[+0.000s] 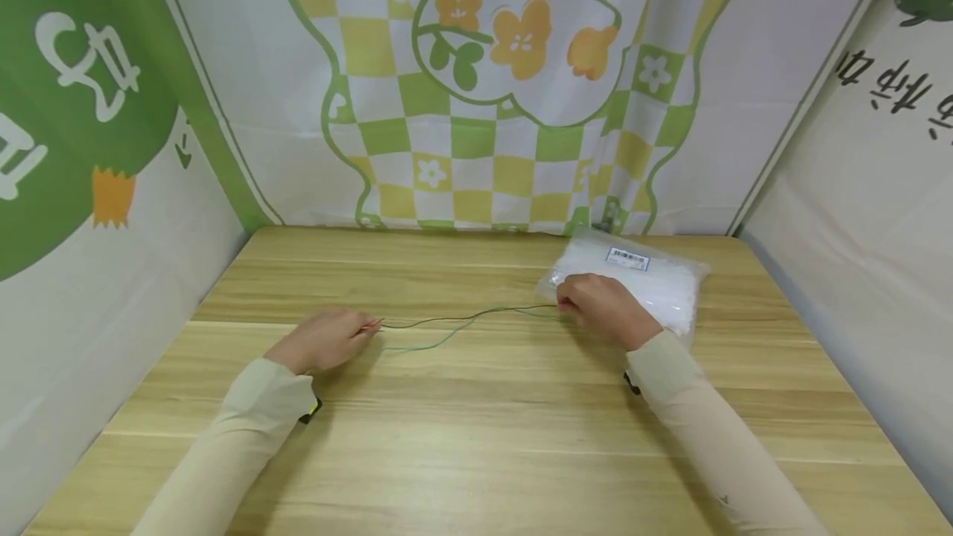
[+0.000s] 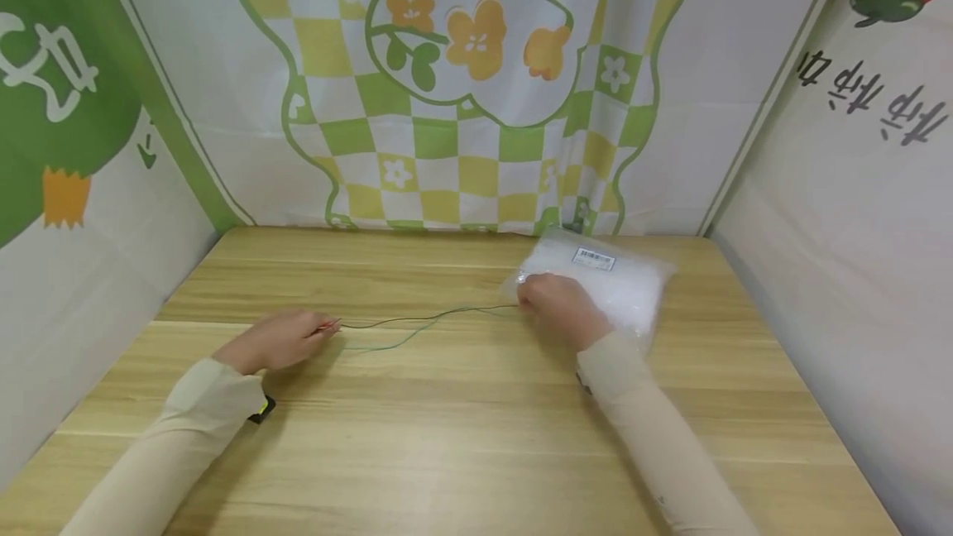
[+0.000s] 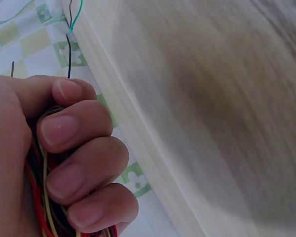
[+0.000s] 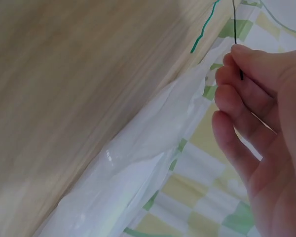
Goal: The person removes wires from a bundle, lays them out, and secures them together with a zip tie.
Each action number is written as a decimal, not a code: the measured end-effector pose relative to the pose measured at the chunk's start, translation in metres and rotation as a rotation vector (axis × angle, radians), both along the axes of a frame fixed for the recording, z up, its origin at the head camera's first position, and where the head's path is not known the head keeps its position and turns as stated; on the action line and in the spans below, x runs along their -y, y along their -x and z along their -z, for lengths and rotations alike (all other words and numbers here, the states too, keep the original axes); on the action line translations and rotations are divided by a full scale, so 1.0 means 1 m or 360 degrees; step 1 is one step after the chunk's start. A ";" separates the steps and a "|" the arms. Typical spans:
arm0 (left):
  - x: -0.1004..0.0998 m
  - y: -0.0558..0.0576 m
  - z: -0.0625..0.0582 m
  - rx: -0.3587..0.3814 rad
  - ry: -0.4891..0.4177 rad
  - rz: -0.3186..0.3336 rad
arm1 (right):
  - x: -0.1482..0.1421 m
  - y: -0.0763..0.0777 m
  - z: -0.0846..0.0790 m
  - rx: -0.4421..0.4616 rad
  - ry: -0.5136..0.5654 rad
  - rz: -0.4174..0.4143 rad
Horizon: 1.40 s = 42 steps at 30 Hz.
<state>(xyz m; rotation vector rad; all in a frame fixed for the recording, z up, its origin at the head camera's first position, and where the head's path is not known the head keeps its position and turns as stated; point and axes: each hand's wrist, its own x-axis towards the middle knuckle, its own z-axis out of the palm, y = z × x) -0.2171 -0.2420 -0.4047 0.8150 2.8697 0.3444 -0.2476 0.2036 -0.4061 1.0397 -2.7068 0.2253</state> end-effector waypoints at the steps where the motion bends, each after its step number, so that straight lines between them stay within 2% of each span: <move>1: -0.001 0.000 0.001 0.0001 -0.0005 -0.0010 | 0.002 0.000 0.000 0.0003 -0.0006 0.0001; 7: -0.002 -0.001 0.003 0.0056 -0.0023 -0.0031 | 0.007 0.000 -0.001 0.0060 -0.0037 0.0018; 16: 0.002 -0.004 0.000 0.0121 -0.0032 -0.0013 | 0.002 -0.003 -0.003 0.0181 -0.0055 0.0043; 27: 0.003 -0.008 0.001 0.0063 -0.0027 -0.0001 | -0.002 -0.008 -0.010 0.0315 0.0004 0.0080; 35: -0.011 -0.009 -0.005 0.0120 -0.0056 0.0001 | 0.000 -0.009 -0.013 0.0242 0.0059 0.0001; 42: -0.031 -0.008 -0.009 0.0061 -0.0074 0.0054 | 0.010 -0.012 -0.011 0.0154 0.0101 -0.0116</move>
